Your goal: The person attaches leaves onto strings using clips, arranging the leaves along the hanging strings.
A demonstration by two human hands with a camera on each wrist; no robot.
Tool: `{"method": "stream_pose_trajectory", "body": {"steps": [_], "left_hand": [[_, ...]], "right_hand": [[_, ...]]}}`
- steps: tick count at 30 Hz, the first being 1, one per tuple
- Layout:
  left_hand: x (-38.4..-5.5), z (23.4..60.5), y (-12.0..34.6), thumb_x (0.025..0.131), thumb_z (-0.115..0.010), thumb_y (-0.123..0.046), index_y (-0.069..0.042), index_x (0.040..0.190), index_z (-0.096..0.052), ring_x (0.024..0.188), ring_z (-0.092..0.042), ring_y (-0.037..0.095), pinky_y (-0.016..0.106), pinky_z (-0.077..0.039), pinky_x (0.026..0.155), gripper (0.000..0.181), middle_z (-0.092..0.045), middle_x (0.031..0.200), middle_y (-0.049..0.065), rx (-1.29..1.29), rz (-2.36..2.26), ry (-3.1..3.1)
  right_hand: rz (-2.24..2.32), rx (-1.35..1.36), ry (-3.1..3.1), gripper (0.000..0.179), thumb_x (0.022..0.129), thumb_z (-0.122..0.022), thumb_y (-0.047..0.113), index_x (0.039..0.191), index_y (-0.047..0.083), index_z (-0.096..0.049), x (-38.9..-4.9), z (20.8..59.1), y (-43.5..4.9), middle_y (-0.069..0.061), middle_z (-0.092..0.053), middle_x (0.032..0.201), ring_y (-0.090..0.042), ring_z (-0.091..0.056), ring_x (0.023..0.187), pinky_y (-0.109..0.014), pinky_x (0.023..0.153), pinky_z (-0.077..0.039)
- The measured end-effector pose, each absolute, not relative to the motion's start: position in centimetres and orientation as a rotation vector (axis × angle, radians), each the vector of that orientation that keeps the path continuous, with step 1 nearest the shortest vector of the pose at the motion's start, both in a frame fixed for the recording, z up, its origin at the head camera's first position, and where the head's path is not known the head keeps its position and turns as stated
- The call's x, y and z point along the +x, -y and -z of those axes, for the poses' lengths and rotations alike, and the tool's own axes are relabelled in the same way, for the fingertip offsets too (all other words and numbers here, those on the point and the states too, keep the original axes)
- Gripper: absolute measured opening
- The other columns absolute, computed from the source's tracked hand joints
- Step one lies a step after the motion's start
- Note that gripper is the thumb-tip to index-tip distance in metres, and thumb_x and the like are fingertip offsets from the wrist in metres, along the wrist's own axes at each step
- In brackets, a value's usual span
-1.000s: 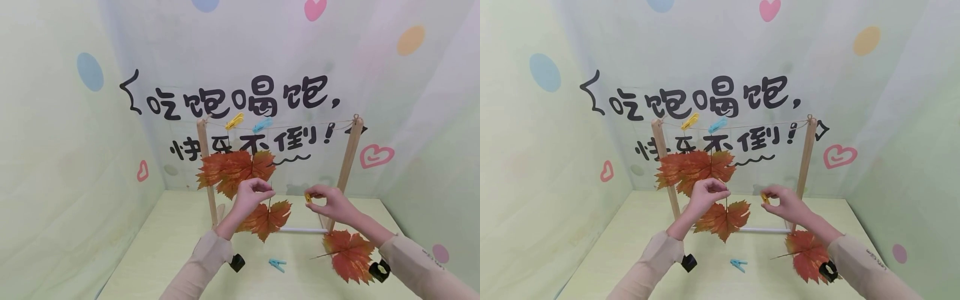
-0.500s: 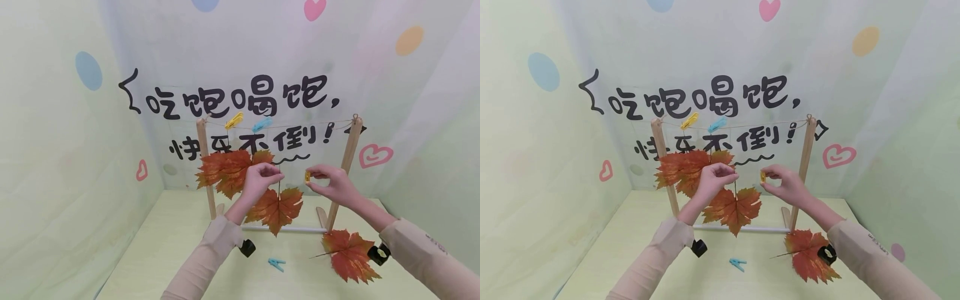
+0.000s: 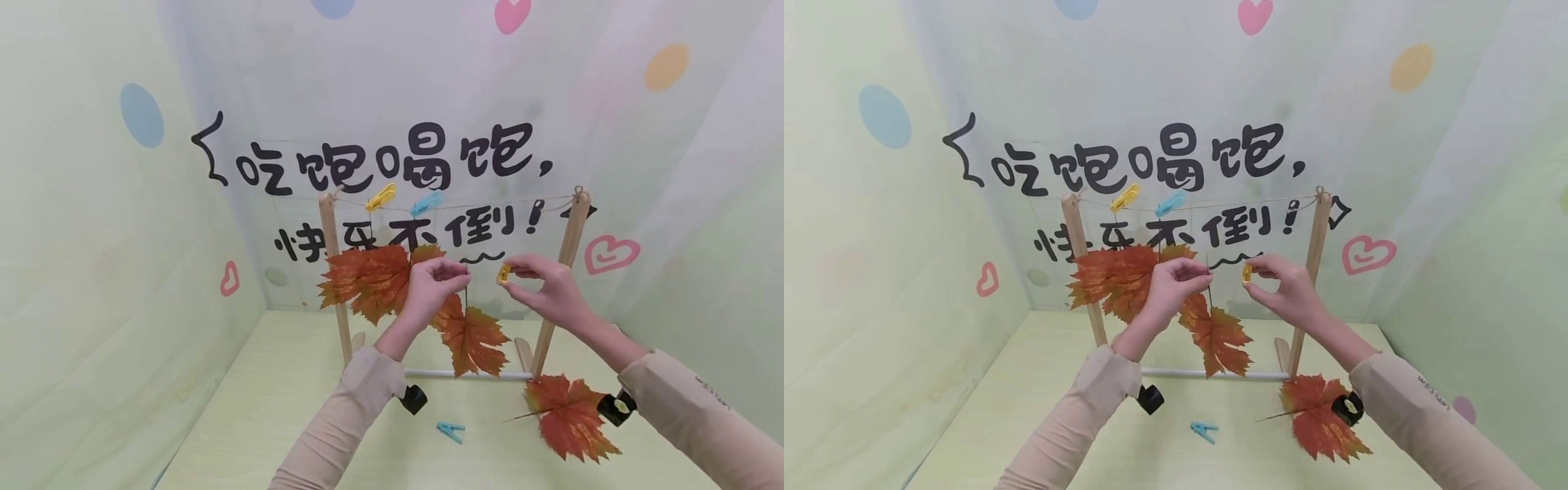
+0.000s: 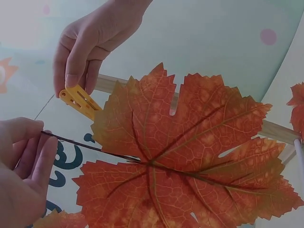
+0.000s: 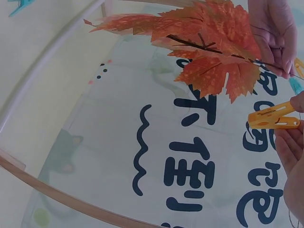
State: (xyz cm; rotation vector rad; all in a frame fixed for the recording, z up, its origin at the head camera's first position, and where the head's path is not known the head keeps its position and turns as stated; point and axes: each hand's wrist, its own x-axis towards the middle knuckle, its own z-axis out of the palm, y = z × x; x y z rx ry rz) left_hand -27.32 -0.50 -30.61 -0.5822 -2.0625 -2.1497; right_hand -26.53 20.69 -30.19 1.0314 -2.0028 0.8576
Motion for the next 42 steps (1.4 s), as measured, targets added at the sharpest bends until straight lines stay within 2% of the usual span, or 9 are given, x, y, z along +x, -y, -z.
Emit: {"method": "stream_pose_trajectory", "body": {"steps": [3,6,8,14,19,24,31,34,42], "left_hand": [[-26.6,29.8,0.6,0.078,-0.068,0.001,0.010,0.095,-0.063,0.070,-0.059,0.006,0.018,-0.049,0.063,0.020,-0.067,0.087,0.014,-0.604,2.127,2.079],[-26.0,29.0,0.6,0.078,-0.067,0.002,0.011,0.094,-0.063,0.070,-0.059,0.007,0.017,-0.048,0.062,0.019,-0.067,0.089,0.018,-0.616,2.078,2.103],[-26.0,28.8,0.6,0.078,-0.068,0.001,0.011,0.094,-0.064,0.070,-0.059,0.007,0.017,-0.048,0.063,0.019,-0.067,0.090,0.019,-0.611,2.045,2.120],[-27.6,29.4,0.3,0.078,-0.070,-0.005,0.006,0.096,-0.066,0.074,-0.061,0.009,0.020,-0.050,0.065,0.022,-0.067,0.091,0.016,-0.585,2.048,2.128],[-28.6,29.8,0.1,0.077,-0.072,-0.008,0.003,0.094,-0.068,0.073,-0.061,0.009,0.019,-0.050,0.064,0.021,-0.067,0.089,0.012,-0.564,2.023,2.108],[-29.1,29.3,-0.1,0.076,-0.072,-0.008,0.002,0.092,-0.068,0.074,-0.063,0.011,0.022,-0.052,0.066,0.019,-0.068,0.087,0.010,-0.558,2.006,2.083],[-30.0,28.6,-0.4,0.077,-0.072,-0.010,-0.001,0.091,-0.069,0.076,-0.064,0.013,0.023,-0.052,0.070,0.017,-0.068,0.086,0.009,-0.567,1.945,2.084],[-30.5,28.4,-0.6,0.077,-0.072,-0.012,-0.002,0.092,-0.069,0.078,-0.064,0.013,0.024,-0.052,0.073,0.018,-0.068,0.087,0.007,-0.556,1.947,2.079],[-31.3,27.6,-1.1,0.077,-0.072,-0.012,-0.003,0.093,-0.069,0.080,-0.063,0.014,0.025,-0.051,0.076,0.018,-0.068,0.088,0.006,-0.513,2.027,2.042]], "right_hand": [[-0.864,1.035,2.003,0.038,0.061,-0.075,-0.012,0.096,-0.005,-0.064,-26.5,29.9,-20.8,-0.014,-0.066,0.089,-0.003,-0.059,0.083,-0.012,0.074,-0.048],[-0.864,1.035,2.007,0.037,0.062,-0.075,-0.013,0.097,-0.006,-0.063,-26.6,29.6,-20.8,-0.015,-0.066,0.089,0.001,-0.057,0.084,-0.010,0.075,-0.047],[-0.859,1.029,2.002,0.037,0.062,-0.074,-0.013,0.097,-0.006,-0.063,-26.7,29.3,-20.8,-0.015,-0.066,0.089,-0.003,-0.059,0.083,-0.010,0.075,-0.046],[-0.855,0.991,1.992,0.036,0.065,-0.073,-0.013,0.099,-0.007,-0.062,-26.9,28.2,-20.5,-0.018,-0.065,0.093,-0.027,-0.063,0.081,-0.008,0.077,-0.045],[-0.885,0.954,1.994,0.035,0.068,-0.072,-0.012,0.101,-0.007,-0.061,-26.8,27.4,-20.2,-0.018,-0.064,0.096,-0.028,-0.062,0.084,-0.009,0.077,-0.045],[-0.917,0.933,1.980,0.034,0.069,-0.071,-0.012,0.102,-0.008,-0.061,-26.9,26.6,-19.9,-0.019,-0.064,0.097,-0.023,-0.063,0.087,-0.010,0.077,-0.045],[-0.989,0.885,1.972,0.033,0.072,-0.068,-0.012,0.104,-0.009,-0.060,-27.2,25.6,-19.6,-0.020,-0.064,0.096,0.003,-0.059,0.091,-0.011,0.078,-0.046],[-1.060,0.844,1.991,0.030,0.075,-0.067,-0.009,0.104,-0.009,-0.059,-27.4,25.2,-19.4,-0.019,-0.065,0.096,0.009,-0.057,0.089,-0.011,0.077,-0.046],[-1.206,0.717,2.036,0.029,0.080,-0.064,-0.002,0.108,-0.008,-0.058,-27.5,23.7,-18.7,-0.022,-0.063,0.100,0.008,-0.058,0.084,-0.010,0.075,-0.046]]}}
